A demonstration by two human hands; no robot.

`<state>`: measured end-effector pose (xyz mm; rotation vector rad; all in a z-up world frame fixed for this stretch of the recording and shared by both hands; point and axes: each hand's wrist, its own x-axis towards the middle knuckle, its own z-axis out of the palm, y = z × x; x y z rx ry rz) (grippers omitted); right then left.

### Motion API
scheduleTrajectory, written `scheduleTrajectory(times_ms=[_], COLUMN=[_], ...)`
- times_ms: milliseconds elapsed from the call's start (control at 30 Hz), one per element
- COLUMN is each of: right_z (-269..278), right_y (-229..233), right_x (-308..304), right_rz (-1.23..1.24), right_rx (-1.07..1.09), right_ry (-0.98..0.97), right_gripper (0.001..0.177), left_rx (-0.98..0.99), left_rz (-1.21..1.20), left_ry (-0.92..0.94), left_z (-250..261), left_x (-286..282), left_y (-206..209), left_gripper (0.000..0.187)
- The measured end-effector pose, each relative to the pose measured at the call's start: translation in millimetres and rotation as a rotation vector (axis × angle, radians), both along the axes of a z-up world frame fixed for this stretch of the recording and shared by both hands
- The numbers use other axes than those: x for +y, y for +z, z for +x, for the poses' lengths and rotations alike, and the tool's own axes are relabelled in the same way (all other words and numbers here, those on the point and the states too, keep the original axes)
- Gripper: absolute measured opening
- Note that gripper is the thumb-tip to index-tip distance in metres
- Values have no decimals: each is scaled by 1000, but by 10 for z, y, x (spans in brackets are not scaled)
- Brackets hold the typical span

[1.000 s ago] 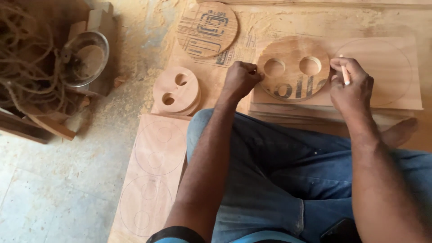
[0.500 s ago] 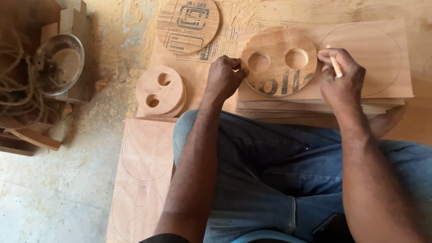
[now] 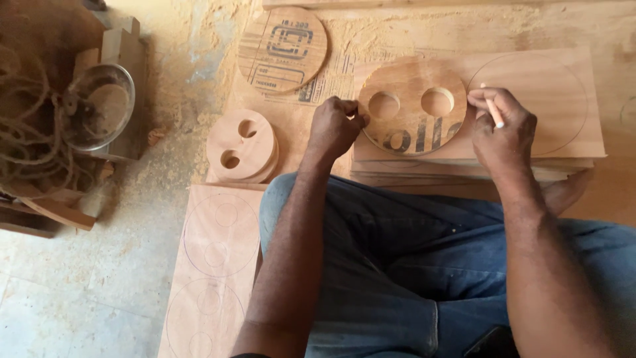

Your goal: Marking circles on wooden boards using a pre-cut wooden template and a pencil.

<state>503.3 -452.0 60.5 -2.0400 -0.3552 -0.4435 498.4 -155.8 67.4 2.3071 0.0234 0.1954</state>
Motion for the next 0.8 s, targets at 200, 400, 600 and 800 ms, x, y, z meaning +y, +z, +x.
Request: scheduleTrajectory(times_ms=[200,400,600,800], right_z=[13,4,-22,0], right_y=[48,87,105,76], right_x=[44,33,54,14], right_rz=[-8,12,11,26], right_rx=[-30,49,35,62], right_ry=[-82,-75,-48,-36], right_gripper=[33,35,35,36], left_rx=[-55,25,14,85], left_rz=[13,76,45,1], left_ry=[-27,12,22,4], left_z=[5,20,-6,20], left_x=[28,5,12,25], left_y=[-90,-49,-28,12], left_gripper=[21,27,32,25])
